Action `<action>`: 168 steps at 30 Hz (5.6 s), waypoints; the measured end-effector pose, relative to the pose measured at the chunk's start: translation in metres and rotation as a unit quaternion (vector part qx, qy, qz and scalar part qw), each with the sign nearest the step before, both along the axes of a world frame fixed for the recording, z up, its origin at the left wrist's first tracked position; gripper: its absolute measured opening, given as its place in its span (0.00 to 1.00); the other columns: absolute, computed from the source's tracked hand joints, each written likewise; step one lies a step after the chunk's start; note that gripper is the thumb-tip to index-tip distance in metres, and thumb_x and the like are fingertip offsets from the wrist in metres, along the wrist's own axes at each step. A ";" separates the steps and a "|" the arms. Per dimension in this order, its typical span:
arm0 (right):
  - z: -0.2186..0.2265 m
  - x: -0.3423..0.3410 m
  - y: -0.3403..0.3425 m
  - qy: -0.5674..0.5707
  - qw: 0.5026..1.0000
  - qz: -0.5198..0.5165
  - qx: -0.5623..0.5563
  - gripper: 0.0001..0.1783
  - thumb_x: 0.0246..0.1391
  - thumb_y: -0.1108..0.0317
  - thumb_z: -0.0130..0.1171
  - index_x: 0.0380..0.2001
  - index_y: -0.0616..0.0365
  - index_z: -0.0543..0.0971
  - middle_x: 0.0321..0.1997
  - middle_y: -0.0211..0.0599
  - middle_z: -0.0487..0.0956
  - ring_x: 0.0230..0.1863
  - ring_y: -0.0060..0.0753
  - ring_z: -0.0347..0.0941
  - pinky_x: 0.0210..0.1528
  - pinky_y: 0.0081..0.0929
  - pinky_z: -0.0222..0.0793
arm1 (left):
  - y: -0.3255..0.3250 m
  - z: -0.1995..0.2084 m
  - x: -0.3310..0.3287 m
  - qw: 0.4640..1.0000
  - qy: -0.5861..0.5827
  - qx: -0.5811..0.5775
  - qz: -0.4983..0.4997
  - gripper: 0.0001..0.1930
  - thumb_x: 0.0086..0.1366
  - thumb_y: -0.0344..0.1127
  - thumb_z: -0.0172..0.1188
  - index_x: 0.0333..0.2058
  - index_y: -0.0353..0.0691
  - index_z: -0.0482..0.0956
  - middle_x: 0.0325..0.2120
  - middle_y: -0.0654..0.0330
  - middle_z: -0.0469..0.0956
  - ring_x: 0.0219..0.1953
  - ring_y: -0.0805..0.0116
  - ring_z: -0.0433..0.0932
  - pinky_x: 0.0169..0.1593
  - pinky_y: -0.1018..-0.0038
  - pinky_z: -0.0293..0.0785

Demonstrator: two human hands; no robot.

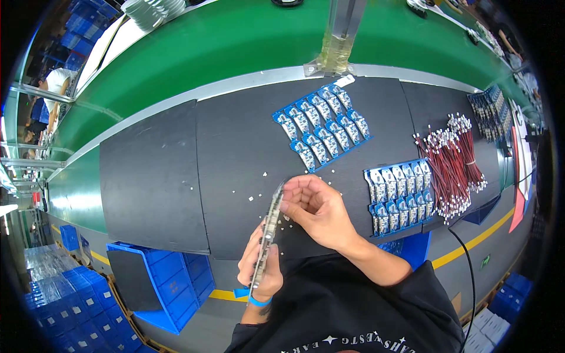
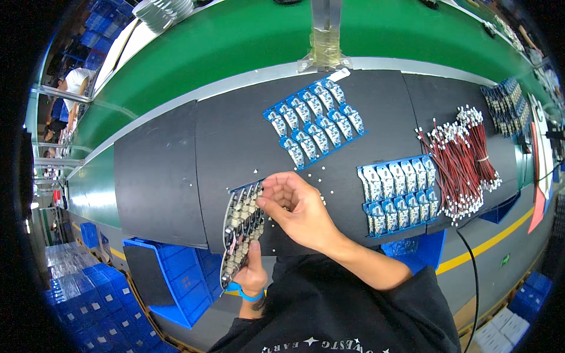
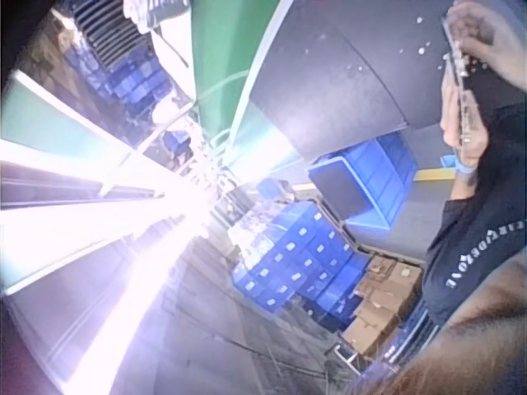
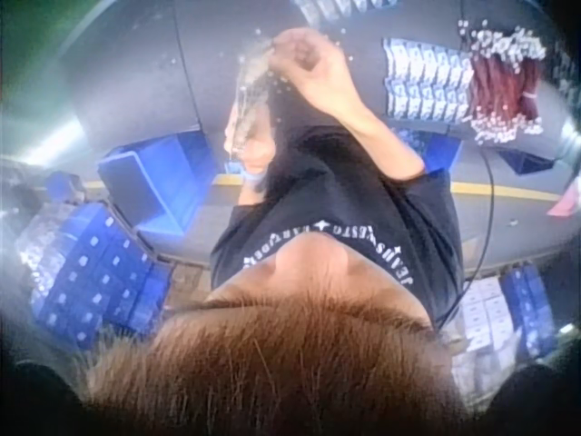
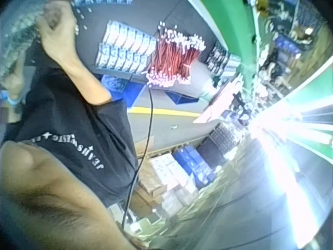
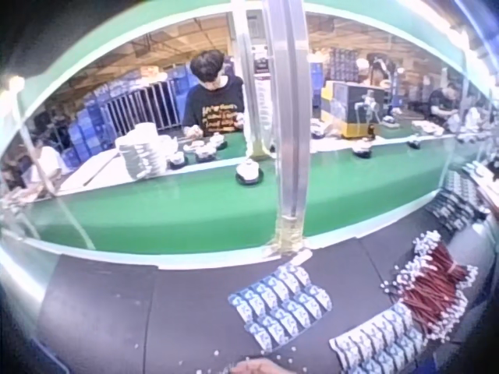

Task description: The person assembles electronic components and wiring harnesses onto LED circuit boards by hand.

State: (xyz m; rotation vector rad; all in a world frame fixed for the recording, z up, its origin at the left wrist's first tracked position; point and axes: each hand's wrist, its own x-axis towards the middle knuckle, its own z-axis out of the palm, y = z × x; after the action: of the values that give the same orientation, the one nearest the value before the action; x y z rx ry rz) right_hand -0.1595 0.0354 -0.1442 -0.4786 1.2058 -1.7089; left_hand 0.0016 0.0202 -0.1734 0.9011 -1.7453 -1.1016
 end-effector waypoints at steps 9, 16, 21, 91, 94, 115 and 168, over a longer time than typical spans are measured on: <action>0.000 -0.002 0.000 -0.051 0.999 0.014 0.000 0.14 0.49 0.79 0.56 0.41 0.64 0.69 0.32 0.32 0.74 0.34 0.17 0.71 0.36 0.13 0.68 | -0.002 0.005 -0.001 1.000 -0.030 0.000 0.002 0.13 0.52 0.18 0.56 0.38 0.28 0.69 0.36 0.41 0.75 0.38 0.51 0.77 0.42 0.65 0.72; 0.002 0.000 -0.002 -0.053 0.998 0.003 0.028 0.13 0.49 0.80 0.56 0.40 0.64 0.71 0.34 0.32 0.75 0.34 0.17 0.71 0.37 0.14 0.68 | 0.002 0.001 -0.001 1.000 0.006 0.024 -0.013 0.13 0.57 0.23 0.55 0.42 0.26 0.70 0.38 0.53 0.74 0.38 0.67 0.72 0.45 0.74 0.67; 0.003 -0.002 -0.002 -0.063 0.997 0.009 0.030 0.13 0.49 0.80 0.56 0.40 0.65 0.70 0.34 0.33 0.75 0.34 0.17 0.71 0.36 0.13 0.68 | -0.001 0.005 0.000 1.000 0.014 0.006 -0.013 0.13 0.57 0.23 0.55 0.42 0.26 0.70 0.37 0.53 0.74 0.38 0.67 0.72 0.45 0.74 0.66; 0.015 -0.005 -0.003 -0.086 0.995 0.037 -0.044 0.16 0.49 0.79 0.56 0.43 0.64 0.68 0.33 0.33 0.75 0.36 0.19 0.72 0.38 0.14 0.69 | -0.012 0.004 -0.010 0.991 -0.079 -0.106 0.013 0.09 0.56 0.24 0.54 0.37 0.26 0.74 0.28 0.52 0.78 0.28 0.68 0.76 0.33 0.76 0.70; 0.013 -0.006 -0.003 -0.057 0.997 0.022 -0.047 0.17 0.49 0.80 0.56 0.43 0.65 0.68 0.33 0.32 0.75 0.36 0.18 0.72 0.38 0.14 0.69 | -0.014 0.008 -0.012 0.989 -0.083 -0.120 0.008 0.10 0.56 0.23 0.54 0.38 0.25 0.73 0.29 0.51 0.78 0.28 0.67 0.77 0.34 0.76 0.71; 0.021 -0.010 0.001 -0.078 0.993 0.014 -0.083 0.18 0.49 0.80 0.56 0.46 0.65 0.68 0.32 0.33 0.75 0.35 0.18 0.72 0.37 0.14 0.69 | -0.019 0.016 -0.017 0.986 -0.056 -0.140 -0.069 0.18 0.52 0.14 0.48 0.43 0.30 0.67 0.42 0.40 0.72 0.48 0.43 0.70 0.53 0.46 0.60; -0.021 0.016 0.007 0.095 0.992 0.049 0.061 0.13 0.46 0.77 0.60 0.37 0.63 0.72 0.29 0.30 0.75 0.29 0.16 0.71 0.32 0.14 0.67 | -0.005 0.014 -0.019 0.977 0.168 0.131 0.018 0.28 0.54 0.14 0.43 0.55 0.24 0.52 0.52 0.38 0.60 0.55 0.48 0.62 0.58 0.57 0.54</action>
State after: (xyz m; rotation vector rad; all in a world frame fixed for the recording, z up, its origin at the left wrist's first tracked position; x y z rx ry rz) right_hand -0.1438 0.0427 -0.1652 -0.6266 1.3916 -1.5223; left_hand -0.0174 0.0148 -0.1597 0.8401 -1.3231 -1.3930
